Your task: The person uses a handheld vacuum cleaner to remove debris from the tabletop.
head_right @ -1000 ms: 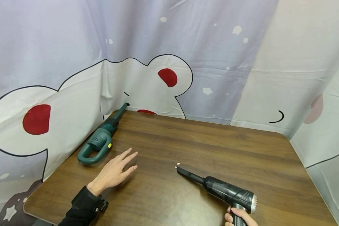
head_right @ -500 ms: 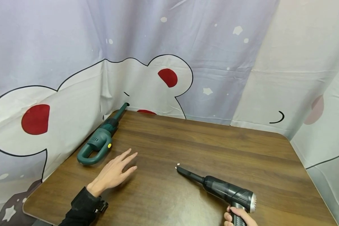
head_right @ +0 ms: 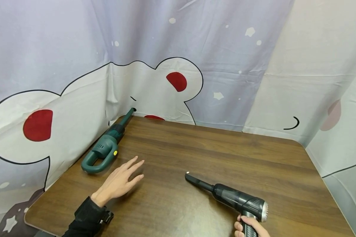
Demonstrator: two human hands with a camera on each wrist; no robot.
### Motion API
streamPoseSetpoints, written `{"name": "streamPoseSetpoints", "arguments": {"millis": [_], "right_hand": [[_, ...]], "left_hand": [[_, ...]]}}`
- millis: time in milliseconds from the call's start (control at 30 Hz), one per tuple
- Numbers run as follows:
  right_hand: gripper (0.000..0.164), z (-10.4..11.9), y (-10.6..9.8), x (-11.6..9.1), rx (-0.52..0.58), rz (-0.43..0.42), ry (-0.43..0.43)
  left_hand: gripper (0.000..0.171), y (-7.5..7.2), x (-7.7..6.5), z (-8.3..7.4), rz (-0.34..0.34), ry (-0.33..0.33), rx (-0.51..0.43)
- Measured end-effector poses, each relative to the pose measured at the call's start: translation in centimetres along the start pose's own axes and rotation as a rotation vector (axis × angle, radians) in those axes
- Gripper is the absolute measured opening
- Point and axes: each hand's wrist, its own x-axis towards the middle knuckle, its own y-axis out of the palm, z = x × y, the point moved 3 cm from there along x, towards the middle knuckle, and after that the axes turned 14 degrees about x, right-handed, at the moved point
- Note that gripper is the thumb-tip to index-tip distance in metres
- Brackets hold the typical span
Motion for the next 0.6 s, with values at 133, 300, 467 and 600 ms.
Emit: {"name": "streamPoseSetpoints", "arguments": {"millis": [133, 300, 467, 600], "right_hand": [[0.019, 0.07, -0.13, -0.29, 0.023, -0.006, -0.004], [0.020, 0.33, 0.12, -0.68, 0.028, 0.006, -0.031], [0.020, 0.57, 0.40, -0.59, 0.006, -0.008, -0.038], [0.020, 0.60, 0.45, -0.36, -0.003, -0.006, -0.032]], "left_hand": [[0.057, 0.00, 0.02, 0.03, 0.000, 0.002, 0.002], [0.057, -0.06, -0.01, 0.07, -0.005, 0.005, -0.001], [0.057, -0.06, -0.03, 0.02, -0.004, 0.007, -0.002], [0.057, 0.01, 0.02, -0.08, -0.003, 0.009, -0.001]]}}
